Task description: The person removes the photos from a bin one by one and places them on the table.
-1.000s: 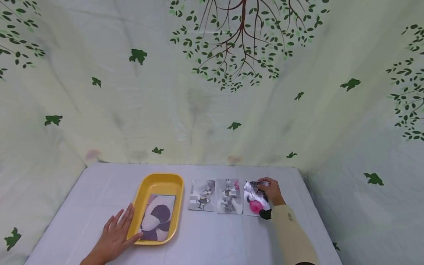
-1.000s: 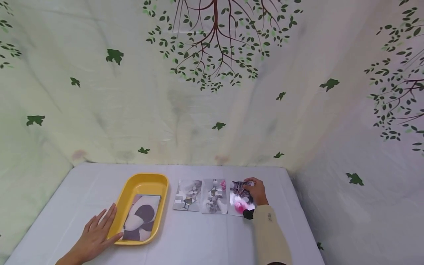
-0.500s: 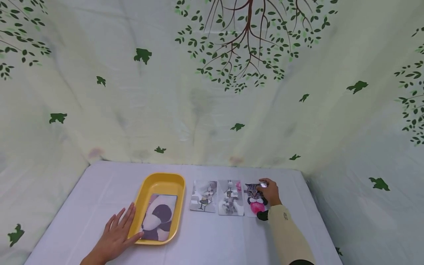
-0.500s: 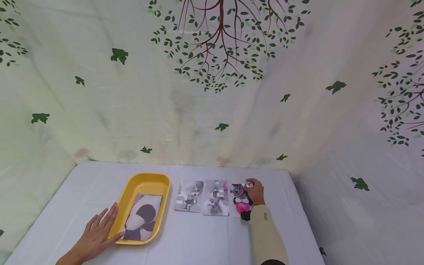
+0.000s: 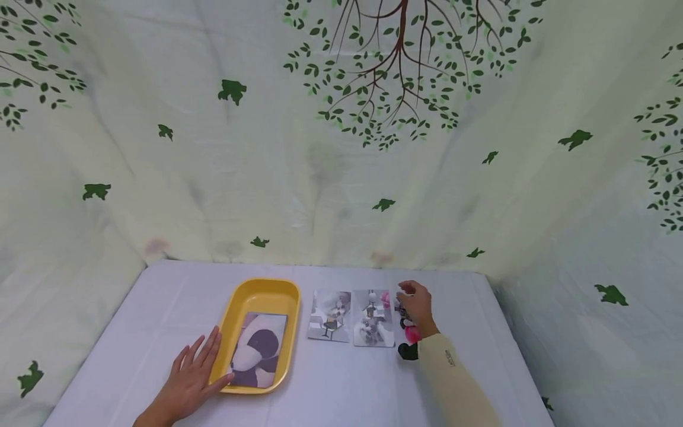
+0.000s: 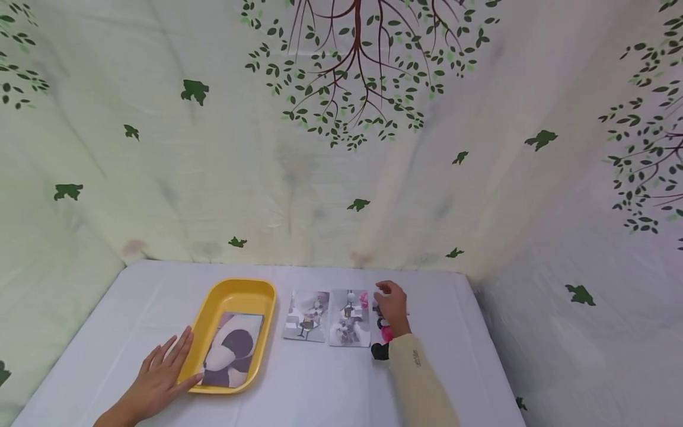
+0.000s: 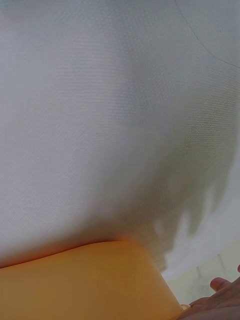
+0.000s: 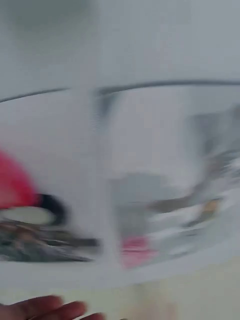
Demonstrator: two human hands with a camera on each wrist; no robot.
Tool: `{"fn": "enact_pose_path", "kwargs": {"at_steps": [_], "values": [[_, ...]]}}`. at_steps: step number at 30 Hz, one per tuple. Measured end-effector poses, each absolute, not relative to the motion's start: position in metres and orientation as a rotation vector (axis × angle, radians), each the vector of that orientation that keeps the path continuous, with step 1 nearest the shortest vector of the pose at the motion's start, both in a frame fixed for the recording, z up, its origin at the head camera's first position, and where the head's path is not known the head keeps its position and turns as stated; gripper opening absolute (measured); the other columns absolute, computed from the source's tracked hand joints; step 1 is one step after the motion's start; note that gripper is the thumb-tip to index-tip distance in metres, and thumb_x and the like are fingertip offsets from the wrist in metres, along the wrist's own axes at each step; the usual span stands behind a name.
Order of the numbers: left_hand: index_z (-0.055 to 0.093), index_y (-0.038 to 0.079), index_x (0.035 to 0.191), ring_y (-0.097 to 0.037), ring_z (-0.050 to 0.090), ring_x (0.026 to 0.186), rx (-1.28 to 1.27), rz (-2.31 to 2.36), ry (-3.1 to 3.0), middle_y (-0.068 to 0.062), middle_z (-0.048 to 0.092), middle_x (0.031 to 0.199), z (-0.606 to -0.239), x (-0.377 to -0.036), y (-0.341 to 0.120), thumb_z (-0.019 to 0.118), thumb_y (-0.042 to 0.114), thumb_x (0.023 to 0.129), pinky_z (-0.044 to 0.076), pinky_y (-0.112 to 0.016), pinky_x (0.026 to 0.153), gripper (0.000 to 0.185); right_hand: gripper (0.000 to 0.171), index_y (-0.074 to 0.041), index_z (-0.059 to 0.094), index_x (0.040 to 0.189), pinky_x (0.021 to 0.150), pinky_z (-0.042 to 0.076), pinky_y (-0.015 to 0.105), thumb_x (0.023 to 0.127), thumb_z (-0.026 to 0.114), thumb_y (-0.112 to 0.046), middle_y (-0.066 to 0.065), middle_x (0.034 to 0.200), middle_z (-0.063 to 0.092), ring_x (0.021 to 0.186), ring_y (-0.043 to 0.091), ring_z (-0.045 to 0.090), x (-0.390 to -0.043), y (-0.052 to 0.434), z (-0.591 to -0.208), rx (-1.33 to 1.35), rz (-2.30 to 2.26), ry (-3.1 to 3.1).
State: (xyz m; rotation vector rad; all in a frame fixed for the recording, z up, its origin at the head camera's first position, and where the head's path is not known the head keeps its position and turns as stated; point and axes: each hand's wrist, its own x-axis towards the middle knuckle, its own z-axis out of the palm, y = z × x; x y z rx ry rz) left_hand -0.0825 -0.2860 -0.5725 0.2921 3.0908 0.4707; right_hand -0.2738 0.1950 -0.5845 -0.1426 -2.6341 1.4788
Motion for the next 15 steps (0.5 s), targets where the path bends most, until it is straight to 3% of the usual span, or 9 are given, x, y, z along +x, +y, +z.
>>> {"fn": "enact_pose_path", "kwargs": {"at_steps": [5, 9, 15], "values": [[0.011, 0.002, 0.154, -0.043, 0.018, 0.138, 0.249, 0.464, 3.043, -0.016, 0.018, 0.158, -0.572, -0.085, -0.286, 0.056, 0.055, 0.090, 0.010, -0.063, 0.108, 0.094, 0.020, 0.006, 0.067, 0.105, 0.073, 0.052, 0.032, 0.088, 0.068, -0.004, 0.011, 0.090, 0.067, 0.083, 0.021, 0.061, -0.261, 0.143, -0.574, 0.152, 1.700, -2.595], [0.011, 0.001, 0.154, -0.043, 0.017, 0.138, 0.250, 0.486, 3.028, -0.017, 0.019, 0.158, -0.572, -0.085, -0.285, 0.056, 0.055, 0.090, 0.009, -0.063, 0.108, 0.095, 0.019, 0.007, 0.067, 0.103, 0.071, 0.051, 0.028, 0.087, 0.068, -0.003, 0.011, 0.089, 0.068, 0.081, 0.018, 0.062, -0.249, 0.103, -0.568, 0.341, 1.768, -2.571], [0.013, 0.001, 0.154, -0.042, 0.019, 0.137, 0.273, 0.463, 3.068, -0.016, 0.020, 0.158, -0.574, -0.084, -0.285, 0.056, 0.055, 0.090, 0.011, -0.063, 0.107, 0.094, 0.020, 0.002, 0.068, 0.105, 0.074, 0.052, 0.022, 0.087, 0.070, -0.007, 0.004, 0.090, 0.068, 0.082, 0.013, 0.062, -0.232, 0.044, -0.557, 0.409, 1.889, -2.595]]}}
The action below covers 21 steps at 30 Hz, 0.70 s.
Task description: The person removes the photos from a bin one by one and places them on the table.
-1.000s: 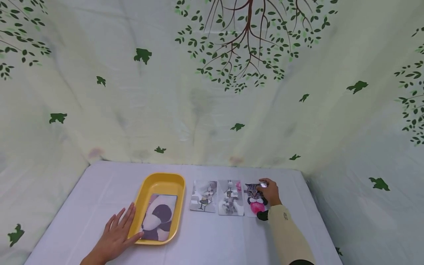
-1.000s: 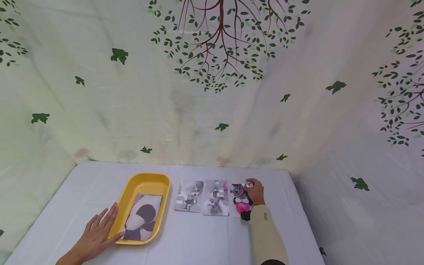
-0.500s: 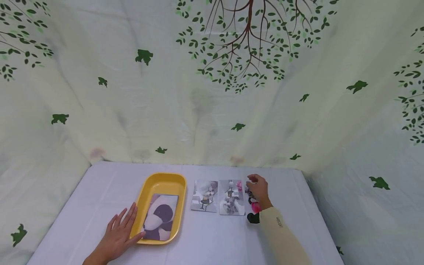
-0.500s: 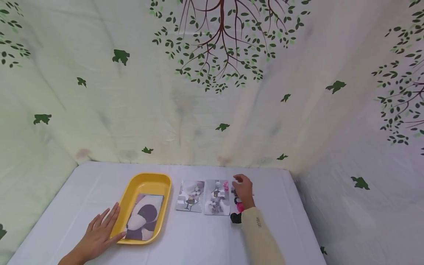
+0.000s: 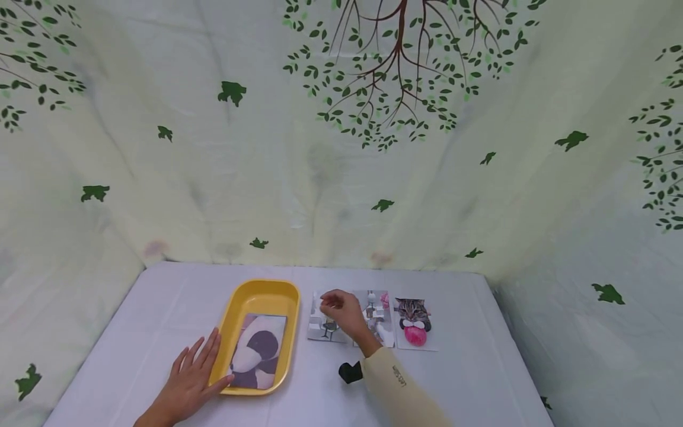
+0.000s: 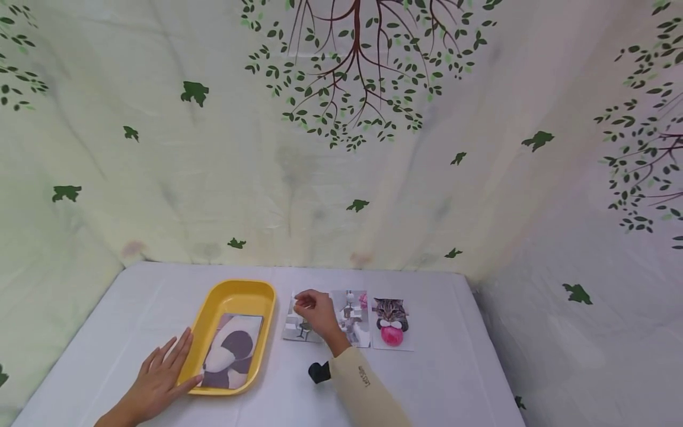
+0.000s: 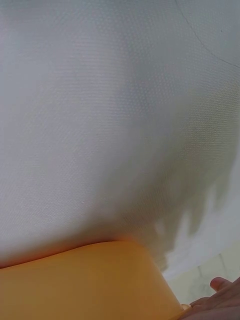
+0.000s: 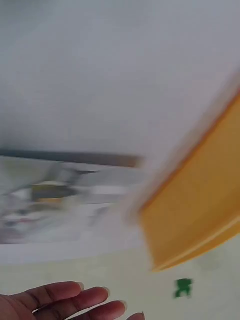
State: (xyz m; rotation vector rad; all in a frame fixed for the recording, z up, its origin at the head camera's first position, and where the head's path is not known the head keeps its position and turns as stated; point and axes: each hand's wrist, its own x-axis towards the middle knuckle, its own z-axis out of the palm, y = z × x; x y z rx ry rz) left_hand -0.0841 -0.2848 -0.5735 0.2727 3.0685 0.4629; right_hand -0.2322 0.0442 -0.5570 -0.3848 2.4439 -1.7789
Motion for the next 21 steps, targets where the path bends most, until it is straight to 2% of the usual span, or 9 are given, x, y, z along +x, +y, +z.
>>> {"fn": "enact_pose_path", "kwargs": {"at_steps": [8, 15, 17, 21], "values": [[0.013, 0.002, 0.154, -0.040, 0.020, 0.137, 0.272, 0.431, 3.087, -0.016, 0.023, 0.156, -0.574, -0.084, -0.285, 0.055, 0.055, 0.090, 0.010, -0.064, 0.106, 0.093, 0.023, 0.005, 0.068, 0.107, 0.077, 0.052, 0.022, 0.085, 0.070, -0.001, 0.011, 0.096, 0.070, 0.084, 0.013, 0.065, -0.222, -0.016, -0.552, -0.530, -1.836, 2.319], [0.013, 0.002, 0.154, -0.039, 0.024, 0.137, 0.275, 0.435, 3.089, -0.017, 0.022, 0.157, -0.574, -0.085, -0.285, 0.056, 0.055, 0.090, 0.010, -0.064, 0.106, 0.094, 0.025, 0.002, 0.069, 0.109, 0.082, 0.051, 0.020, 0.084, 0.072, -0.003, 0.007, 0.103, 0.070, 0.092, 0.014, 0.065, -0.219, -0.054, -0.548, -0.470, -1.704, 2.313], [0.014, 0.002, 0.154, -0.039, 0.025, 0.137, 0.286, 0.435, 3.099, -0.017, 0.023, 0.157, -0.574, -0.085, -0.286, 0.056, 0.055, 0.090, 0.011, -0.063, 0.106, 0.093, 0.024, -0.001, 0.069, 0.107, 0.080, 0.051, 0.019, 0.083, 0.073, -0.003, 0.008, 0.103, 0.070, 0.090, 0.012, 0.064, -0.218, -0.064, -0.547, -0.425, -1.672, 2.319], [0.013, 0.003, 0.154, -0.038, 0.025, 0.137, 0.293, 0.432, 3.108, -0.015, 0.020, 0.158, -0.575, -0.085, -0.286, 0.056, 0.055, 0.090, 0.012, -0.063, 0.105, 0.093, 0.024, 0.003, 0.069, 0.104, 0.074, 0.052, 0.019, 0.080, 0.074, 0.001, 0.012, 0.097, 0.069, 0.079, 0.007, 0.060, -0.216, -0.080, -0.547, -0.344, -1.718, 2.274]]}}
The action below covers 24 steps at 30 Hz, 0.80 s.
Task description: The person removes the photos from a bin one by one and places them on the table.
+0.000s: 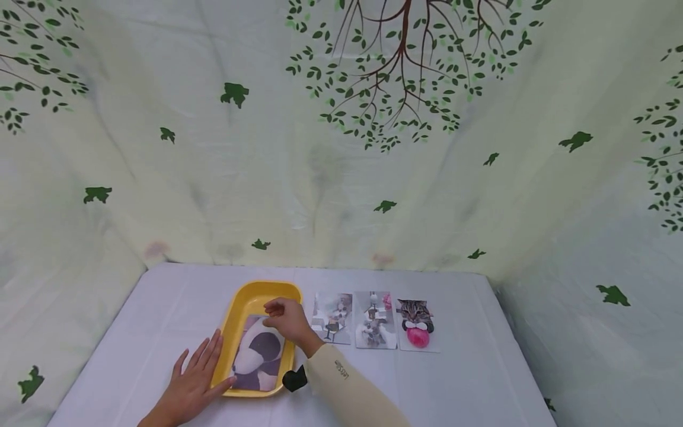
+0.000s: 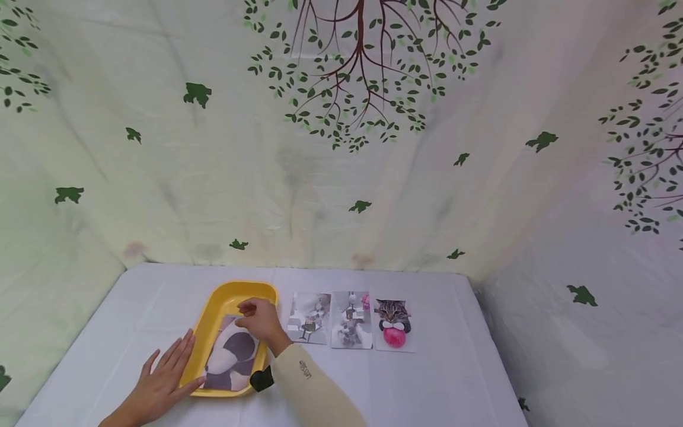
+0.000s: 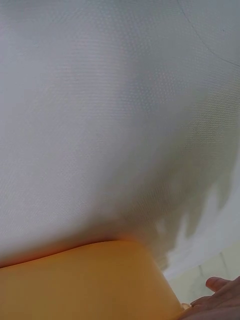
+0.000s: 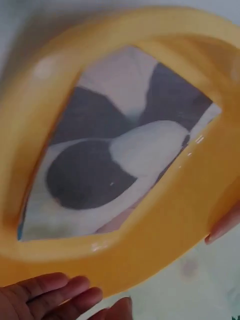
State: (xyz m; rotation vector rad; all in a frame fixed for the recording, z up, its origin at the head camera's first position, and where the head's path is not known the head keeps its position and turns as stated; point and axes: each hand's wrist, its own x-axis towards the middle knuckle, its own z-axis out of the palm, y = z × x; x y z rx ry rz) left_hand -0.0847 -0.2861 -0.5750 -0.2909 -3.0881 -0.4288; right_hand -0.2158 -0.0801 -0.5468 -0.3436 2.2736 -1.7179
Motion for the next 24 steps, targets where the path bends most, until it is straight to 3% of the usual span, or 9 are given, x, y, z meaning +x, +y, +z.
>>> {"fn": "enact_pose_path", "kwargs": {"at_steps": [5, 9, 17, 24], "values": [[0.015, 0.005, 0.154, -0.036, 0.026, 0.136, -0.319, -0.445, -3.035, -0.010, 0.017, 0.160, -0.578, -0.084, -0.285, 0.058, 0.052, 0.090, 0.014, -0.061, 0.105, 0.091, 0.027, 0.004, 0.069, 0.102, 0.069, 0.054, 0.023, 0.076, 0.075, 0.005, 0.005, 0.084, 0.067, 0.071, 0.007, 0.058, -0.216, -0.097, -0.552, -0.160, -1.729, 2.301], [0.015, 0.003, 0.154, -0.038, 0.025, 0.137, -0.286, -0.448, -3.081, -0.013, 0.020, 0.159, -0.575, -0.084, -0.283, 0.056, 0.055, 0.089, 0.012, -0.063, 0.105, 0.092, 0.027, 0.001, 0.069, 0.101, 0.069, 0.054, 0.025, 0.075, 0.075, 0.004, 0.004, 0.084, 0.066, 0.072, 0.009, 0.058, -0.215, -0.106, -0.557, -0.068, -1.636, 2.397], [0.016, 0.000, 0.153, -0.041, 0.021, 0.138, -0.227, -0.444, -3.169, -0.018, 0.024, 0.155, -0.571, -0.084, -0.283, 0.054, 0.059, 0.089, 0.009, -0.065, 0.106, 0.095, 0.026, -0.013, 0.072, 0.104, 0.089, 0.049, 0.035, 0.078, 0.076, -0.010, -0.006, 0.099, 0.067, 0.096, 0.017, 0.058, -0.209, -0.116, -0.563, 0.000, -1.342, 2.574], [0.018, -0.001, 0.152, -0.041, 0.020, 0.139, -0.229, -0.434, -3.181, -0.018, 0.024, 0.156, -0.572, -0.085, -0.285, 0.053, 0.060, 0.089, 0.009, -0.065, 0.106, 0.094, 0.028, -0.015, 0.072, 0.106, 0.093, 0.038, 0.034, 0.079, 0.076, -0.015, -0.008, 0.101, 0.069, 0.098, 0.016, 0.058, -0.207, -0.118, -0.563, -0.062, -1.177, 2.658]]}}
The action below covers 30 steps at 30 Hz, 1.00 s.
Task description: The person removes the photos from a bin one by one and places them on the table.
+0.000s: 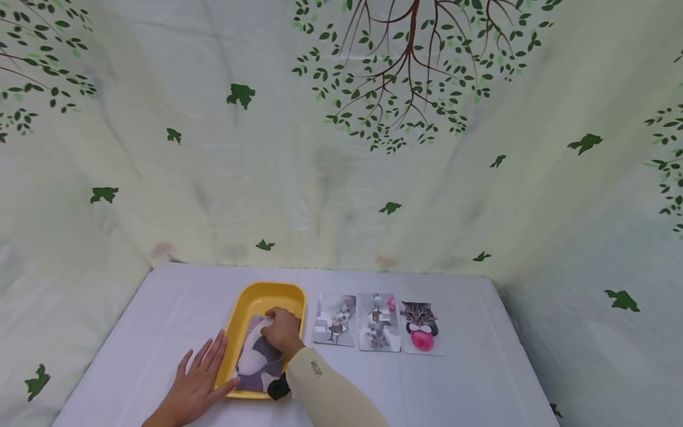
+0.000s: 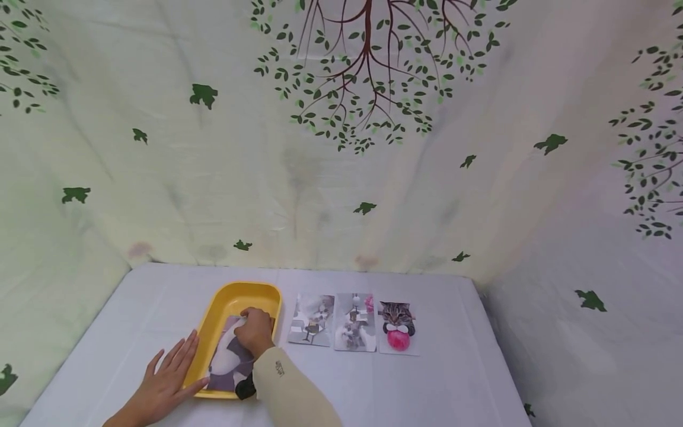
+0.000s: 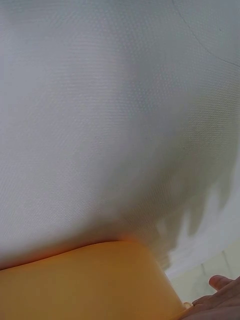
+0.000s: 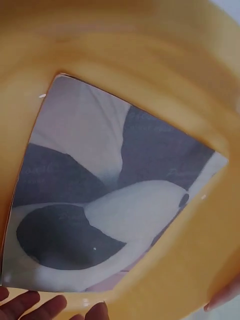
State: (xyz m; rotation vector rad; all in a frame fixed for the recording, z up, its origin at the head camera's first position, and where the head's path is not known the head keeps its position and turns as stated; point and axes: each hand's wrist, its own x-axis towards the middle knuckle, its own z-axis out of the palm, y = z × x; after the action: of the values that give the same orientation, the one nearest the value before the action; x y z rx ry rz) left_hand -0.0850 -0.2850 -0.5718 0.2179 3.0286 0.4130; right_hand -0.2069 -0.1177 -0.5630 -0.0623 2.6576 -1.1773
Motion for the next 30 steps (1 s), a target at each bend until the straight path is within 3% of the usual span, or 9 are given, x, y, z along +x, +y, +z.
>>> {"fn": "enact_pose_path", "kwargs": {"at_steps": [11, 20, 23, 26, 30], "values": [[0.020, -0.001, 0.152, -0.040, 0.020, 0.139, 0.219, 0.411, 3.038, -0.016, 0.024, 0.156, -0.5710, -0.0840, -0.2836, 0.053, 0.060, 0.089, 0.009, -0.065, 0.106, 0.093, 0.026, -0.014, 0.072, 0.104, 0.089, 0.033, 0.034, 0.079, 0.075, -0.019, -0.009, 0.096, 0.068, 0.095, 0.017, 0.058, -0.2047, -0.1173, -0.5675, -0.155, -1.089, 2.715], [0.020, -0.001, 0.151, -0.041, 0.018, 0.139, 0.184, 0.407, 3.013, -0.018, 0.024, 0.155, -0.5734, -0.0851, -0.2831, 0.053, 0.063, 0.088, 0.006, -0.067, 0.106, 0.096, 0.025, -0.013, 0.073, 0.103, 0.088, 0.032, 0.035, 0.078, 0.074, -0.014, -0.012, 0.080, 0.063, 0.081, 0.006, 0.055, -0.2031, -0.1122, -0.5683, -0.240, -1.320, 2.674], [0.019, -0.001, 0.152, -0.041, 0.017, 0.139, 0.175, 0.411, 3.000, -0.018, 0.023, 0.155, -0.5746, -0.0856, -0.2833, 0.052, 0.063, 0.088, 0.005, -0.067, 0.106, 0.096, 0.023, -0.012, 0.073, 0.102, 0.088, 0.040, 0.028, 0.078, 0.073, -0.009, -0.012, 0.077, 0.063, 0.077, 0.004, 0.055, -0.2027, -0.1103, -0.5664, -0.243, -1.482, 2.569], [0.018, 0.000, 0.152, -0.041, 0.018, 0.139, 0.182, 0.413, 3.008, -0.018, 0.024, 0.155, -0.5757, -0.0861, -0.2836, 0.052, 0.063, 0.088, 0.005, -0.067, 0.106, 0.096, 0.023, -0.011, 0.073, 0.100, 0.076, 0.049, 0.022, 0.078, 0.071, -0.002, -0.010, 0.077, 0.063, 0.074, 0.004, 0.054, -0.2032, -0.1097, -0.5645, -0.218, -1.617, 2.453], [0.017, 0.001, 0.153, -0.041, 0.018, 0.138, 0.186, 0.403, 3.019, -0.018, 0.023, 0.156, -0.5755, -0.0855, -0.2843, 0.052, 0.064, 0.088, 0.006, -0.067, 0.106, 0.097, 0.020, -0.012, 0.074, 0.092, 0.072, 0.051, 0.020, 0.077, 0.074, 0.001, -0.010, 0.079, 0.064, 0.075, 0.004, 0.055, -0.2033, -0.1096, -0.5622, -0.180, -1.690, 2.380]]}}
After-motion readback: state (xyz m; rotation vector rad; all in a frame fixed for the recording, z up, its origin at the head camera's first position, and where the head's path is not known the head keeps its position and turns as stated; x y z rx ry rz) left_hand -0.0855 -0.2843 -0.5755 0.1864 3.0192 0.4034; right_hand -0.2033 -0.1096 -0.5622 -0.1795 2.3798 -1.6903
